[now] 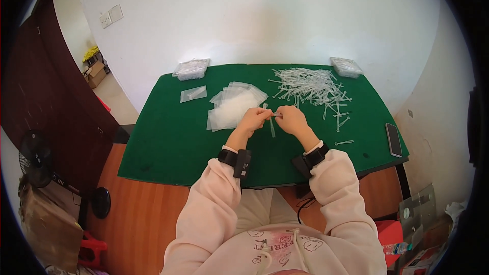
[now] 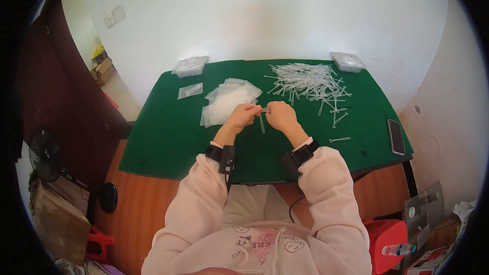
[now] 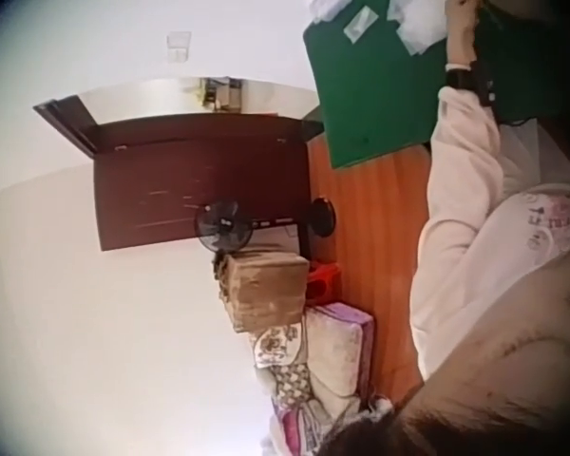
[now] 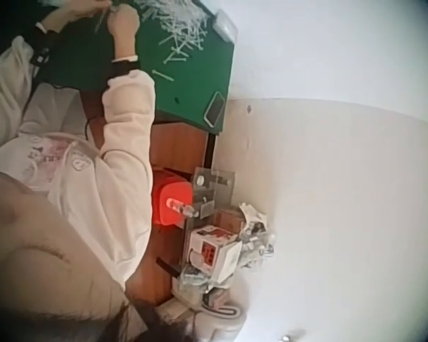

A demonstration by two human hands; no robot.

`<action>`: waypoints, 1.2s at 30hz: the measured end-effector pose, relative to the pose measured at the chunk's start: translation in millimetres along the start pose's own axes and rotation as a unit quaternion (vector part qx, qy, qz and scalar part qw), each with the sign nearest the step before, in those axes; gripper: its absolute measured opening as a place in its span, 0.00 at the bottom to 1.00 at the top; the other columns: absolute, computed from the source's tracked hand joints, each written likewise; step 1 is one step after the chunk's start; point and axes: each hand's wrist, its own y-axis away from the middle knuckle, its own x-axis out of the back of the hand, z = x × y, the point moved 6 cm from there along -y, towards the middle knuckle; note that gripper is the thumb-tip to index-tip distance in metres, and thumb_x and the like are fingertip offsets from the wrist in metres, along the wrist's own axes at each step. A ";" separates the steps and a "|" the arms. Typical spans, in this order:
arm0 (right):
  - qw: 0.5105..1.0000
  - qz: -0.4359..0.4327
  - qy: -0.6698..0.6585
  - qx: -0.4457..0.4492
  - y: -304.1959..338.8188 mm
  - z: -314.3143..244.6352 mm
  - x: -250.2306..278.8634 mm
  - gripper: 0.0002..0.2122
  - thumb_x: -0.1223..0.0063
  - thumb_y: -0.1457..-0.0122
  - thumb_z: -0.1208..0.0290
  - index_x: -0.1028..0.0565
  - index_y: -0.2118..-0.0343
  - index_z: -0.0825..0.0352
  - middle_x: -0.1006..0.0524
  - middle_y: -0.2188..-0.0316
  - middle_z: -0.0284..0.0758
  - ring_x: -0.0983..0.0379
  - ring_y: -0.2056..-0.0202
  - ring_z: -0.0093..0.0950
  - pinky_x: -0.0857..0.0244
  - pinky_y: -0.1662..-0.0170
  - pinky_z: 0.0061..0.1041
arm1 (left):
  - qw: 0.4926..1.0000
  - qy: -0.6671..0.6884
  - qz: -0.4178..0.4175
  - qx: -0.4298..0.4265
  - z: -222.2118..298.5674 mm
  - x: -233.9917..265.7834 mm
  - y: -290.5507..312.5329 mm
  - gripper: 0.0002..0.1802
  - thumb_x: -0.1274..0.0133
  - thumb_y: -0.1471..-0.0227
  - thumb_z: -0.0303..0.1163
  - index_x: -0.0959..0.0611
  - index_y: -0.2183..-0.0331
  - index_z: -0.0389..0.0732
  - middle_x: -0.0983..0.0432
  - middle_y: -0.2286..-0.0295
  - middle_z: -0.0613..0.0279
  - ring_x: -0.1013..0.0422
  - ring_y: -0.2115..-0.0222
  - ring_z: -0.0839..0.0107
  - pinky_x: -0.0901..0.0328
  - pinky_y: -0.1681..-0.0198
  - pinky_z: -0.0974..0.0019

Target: The person picks up a plastic bag, opens it, and places several plastic picks inside before sealing it. They then set the bag aside and continue sorting through the remaining picks and bags on the table.

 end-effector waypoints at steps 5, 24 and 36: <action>0.993 0.102 -0.054 0.015 -4.5 23.7 -17.2 0.09 0.56 0.48 0.68 0.29 0.79 0.66 0.27 0.78 0.39 0.28 0.72 0.35 0.34 0.67 0.29 | 0.985 -0.068 0.117 -0.107 -1.9 12.4 -11.9 0.10 0.56 0.46 0.36 0.25 0.73 0.41 0.33 0.81 0.72 0.44 0.83 0.84 0.48 0.81 0.78; 0.689 -0.123 -0.703 -0.127 -6.7 28.6 -78.1 0.08 0.54 0.46 0.74 0.32 0.63 0.68 0.28 0.70 0.33 0.29 0.69 0.22 0.34 0.66 0.20 | 0.959 -0.173 0.081 -0.210 -17.1 -22.9 -21.6 0.19 0.59 0.55 0.20 0.29 0.57 0.35 0.29 0.68 0.58 0.32 0.67 0.67 0.36 0.64 0.66; 0.742 -0.118 -0.640 -0.160 -1.1 24.3 -66.3 0.12 0.54 0.45 0.76 0.37 0.58 0.69 0.31 0.78 0.29 0.35 0.78 0.18 0.38 0.73 0.17 | 0.799 -0.501 0.232 -0.239 50.1 56.6 30.3 0.26 0.47 0.60 0.34 0.29 0.55 0.41 0.31 0.61 0.51 0.37 0.56 0.53 0.40 0.55 0.55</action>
